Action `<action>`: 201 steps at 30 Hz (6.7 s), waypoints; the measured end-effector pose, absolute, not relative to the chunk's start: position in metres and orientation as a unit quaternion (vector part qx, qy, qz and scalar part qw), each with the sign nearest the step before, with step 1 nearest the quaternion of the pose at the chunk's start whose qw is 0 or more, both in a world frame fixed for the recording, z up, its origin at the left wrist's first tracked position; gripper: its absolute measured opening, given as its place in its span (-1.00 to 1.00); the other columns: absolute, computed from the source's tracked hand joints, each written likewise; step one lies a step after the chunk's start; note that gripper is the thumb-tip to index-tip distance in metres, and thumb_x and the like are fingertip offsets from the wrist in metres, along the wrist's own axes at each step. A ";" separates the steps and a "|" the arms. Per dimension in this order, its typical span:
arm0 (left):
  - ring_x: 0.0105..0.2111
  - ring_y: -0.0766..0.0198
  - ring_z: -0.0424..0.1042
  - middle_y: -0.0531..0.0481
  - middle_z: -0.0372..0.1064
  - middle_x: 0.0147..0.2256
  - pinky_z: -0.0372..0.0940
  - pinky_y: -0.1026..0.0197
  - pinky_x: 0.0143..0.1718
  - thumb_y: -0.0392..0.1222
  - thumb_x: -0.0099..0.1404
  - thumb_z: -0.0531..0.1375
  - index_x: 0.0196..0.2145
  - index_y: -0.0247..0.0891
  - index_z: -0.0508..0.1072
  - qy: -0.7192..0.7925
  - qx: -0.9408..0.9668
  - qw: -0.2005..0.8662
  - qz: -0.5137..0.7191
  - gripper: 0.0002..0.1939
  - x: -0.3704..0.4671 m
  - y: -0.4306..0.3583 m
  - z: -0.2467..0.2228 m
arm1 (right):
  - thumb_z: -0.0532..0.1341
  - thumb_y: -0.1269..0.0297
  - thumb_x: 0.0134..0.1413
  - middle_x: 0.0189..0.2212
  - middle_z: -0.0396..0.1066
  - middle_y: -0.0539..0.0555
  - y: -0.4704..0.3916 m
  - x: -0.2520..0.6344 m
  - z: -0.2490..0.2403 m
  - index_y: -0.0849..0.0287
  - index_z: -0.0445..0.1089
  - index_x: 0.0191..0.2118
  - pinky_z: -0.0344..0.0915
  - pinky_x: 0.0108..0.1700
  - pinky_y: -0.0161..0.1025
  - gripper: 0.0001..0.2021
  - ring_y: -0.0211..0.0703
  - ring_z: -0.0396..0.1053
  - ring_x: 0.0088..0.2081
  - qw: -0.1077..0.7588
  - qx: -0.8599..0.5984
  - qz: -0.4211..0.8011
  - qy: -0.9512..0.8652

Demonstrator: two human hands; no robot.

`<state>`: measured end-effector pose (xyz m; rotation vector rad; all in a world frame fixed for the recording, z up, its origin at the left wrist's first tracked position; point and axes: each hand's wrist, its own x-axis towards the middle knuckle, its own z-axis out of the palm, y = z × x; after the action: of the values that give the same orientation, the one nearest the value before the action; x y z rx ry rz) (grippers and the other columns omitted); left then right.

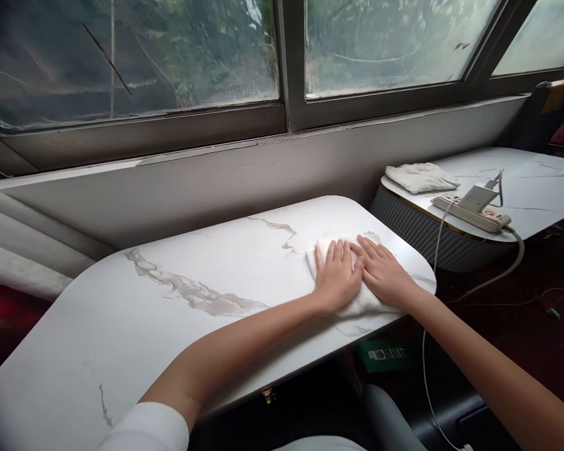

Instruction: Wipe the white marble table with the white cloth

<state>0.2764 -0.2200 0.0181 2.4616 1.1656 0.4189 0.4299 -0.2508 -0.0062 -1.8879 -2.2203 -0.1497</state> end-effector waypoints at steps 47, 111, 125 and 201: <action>0.31 0.11 -0.41 -0.13 -0.30 0.33 -0.31 -0.01 0.31 0.13 0.39 -0.38 0.31 -0.42 -0.11 0.342 0.885 0.283 0.144 -0.28 0.269 -0.273 0.026 | -0.20 0.20 0.27 0.34 -0.17 0.06 -0.329 0.430 -0.004 0.00 -0.40 0.36 0.07 0.20 0.13 -0.41 0.02 -0.13 0.31 0.151 -0.599 -0.114 -0.778; 0.31 0.07 -0.39 -0.20 -0.40 0.34 -0.23 -0.06 0.29 0.01 0.44 -0.28 0.25 -0.36 0.05 0.478 0.844 0.194 0.144 -0.42 0.128 -0.219 0.023 | -0.18 0.22 0.27 0.28 -0.07 0.39 -0.243 0.278 0.007 0.46 -0.08 0.30 -0.06 0.24 0.15 -0.43 0.15 -0.28 0.32 0.079 -0.546 -0.061 -0.832; 0.24 0.16 0.02 -0.18 0.09 0.23 -0.21 0.08 0.28 -0.05 0.44 -0.27 0.19 -0.43 0.18 0.570 0.790 0.079 0.209 -0.44 0.120 -0.038 0.007 | -0.15 0.27 0.27 0.28 -0.04 0.33 -0.047 0.246 0.013 0.39 0.03 0.27 -0.09 0.24 -0.01 -0.48 0.06 -0.09 0.29 0.068 -0.571 -0.048 -0.817; 0.26 0.26 -0.02 0.01 0.09 0.24 -0.17 0.00 0.29 -0.08 0.43 -0.29 0.22 -0.23 0.15 0.600 0.765 0.117 0.201 -0.47 -0.134 -0.259 0.020 | -0.06 0.18 0.23 0.33 -0.38 0.40 -0.264 0.017 0.035 0.50 -0.17 0.31 -0.55 0.25 0.26 -0.35 0.13 -0.60 0.31 0.137 -0.405 0.243 -0.871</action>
<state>-0.1341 -0.2593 0.0199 2.2404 1.7560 0.5883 0.0169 -0.2642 0.0350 -1.1724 -2.5202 0.7039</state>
